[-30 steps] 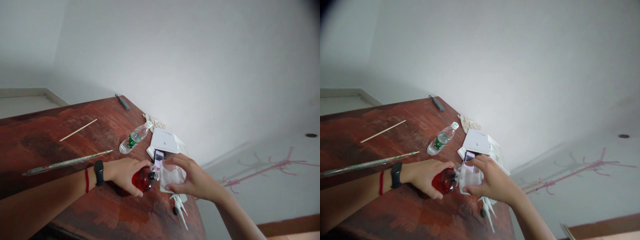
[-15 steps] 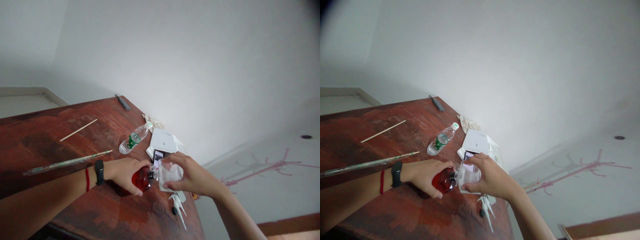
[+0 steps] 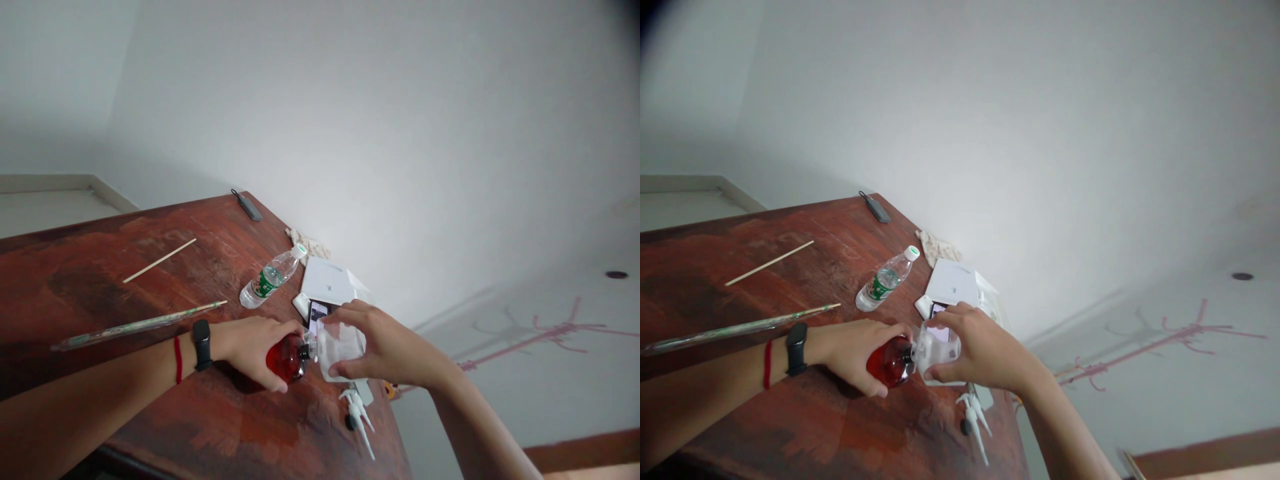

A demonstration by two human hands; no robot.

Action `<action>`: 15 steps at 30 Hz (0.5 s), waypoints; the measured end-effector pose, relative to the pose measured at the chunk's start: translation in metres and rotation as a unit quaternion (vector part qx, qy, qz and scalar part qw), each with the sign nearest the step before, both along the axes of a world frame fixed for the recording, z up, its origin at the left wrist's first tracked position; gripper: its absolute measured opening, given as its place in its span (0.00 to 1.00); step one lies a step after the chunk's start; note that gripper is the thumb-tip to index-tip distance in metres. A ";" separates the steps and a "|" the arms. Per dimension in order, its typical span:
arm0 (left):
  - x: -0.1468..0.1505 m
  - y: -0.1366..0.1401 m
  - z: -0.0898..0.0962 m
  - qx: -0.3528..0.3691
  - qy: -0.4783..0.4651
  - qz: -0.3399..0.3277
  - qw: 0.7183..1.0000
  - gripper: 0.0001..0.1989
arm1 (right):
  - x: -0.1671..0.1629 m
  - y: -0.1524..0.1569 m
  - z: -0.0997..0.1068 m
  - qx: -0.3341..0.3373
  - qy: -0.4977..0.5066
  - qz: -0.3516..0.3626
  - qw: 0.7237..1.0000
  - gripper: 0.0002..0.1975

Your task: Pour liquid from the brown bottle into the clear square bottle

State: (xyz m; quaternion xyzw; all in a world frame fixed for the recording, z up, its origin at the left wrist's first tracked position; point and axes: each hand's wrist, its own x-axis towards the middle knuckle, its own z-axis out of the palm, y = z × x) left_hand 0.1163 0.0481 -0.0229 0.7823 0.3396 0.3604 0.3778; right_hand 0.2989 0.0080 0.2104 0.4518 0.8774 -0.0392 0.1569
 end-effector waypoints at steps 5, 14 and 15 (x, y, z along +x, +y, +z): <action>0.000 0.000 0.000 -0.002 0.007 0.005 1.000 0.19 | -0.005 0.000 0.002 0.003 -0.012 0.011 1.000 0.30; -0.001 0.001 0.003 -0.015 0.030 -0.002 0.999 0.18 | -0.008 -0.001 0.003 0.006 -0.025 0.029 0.999 0.30; -0.001 0.001 0.004 -0.015 0.033 -0.003 0.999 0.18 | -0.009 -0.001 0.003 0.006 -0.028 0.028 0.999 0.30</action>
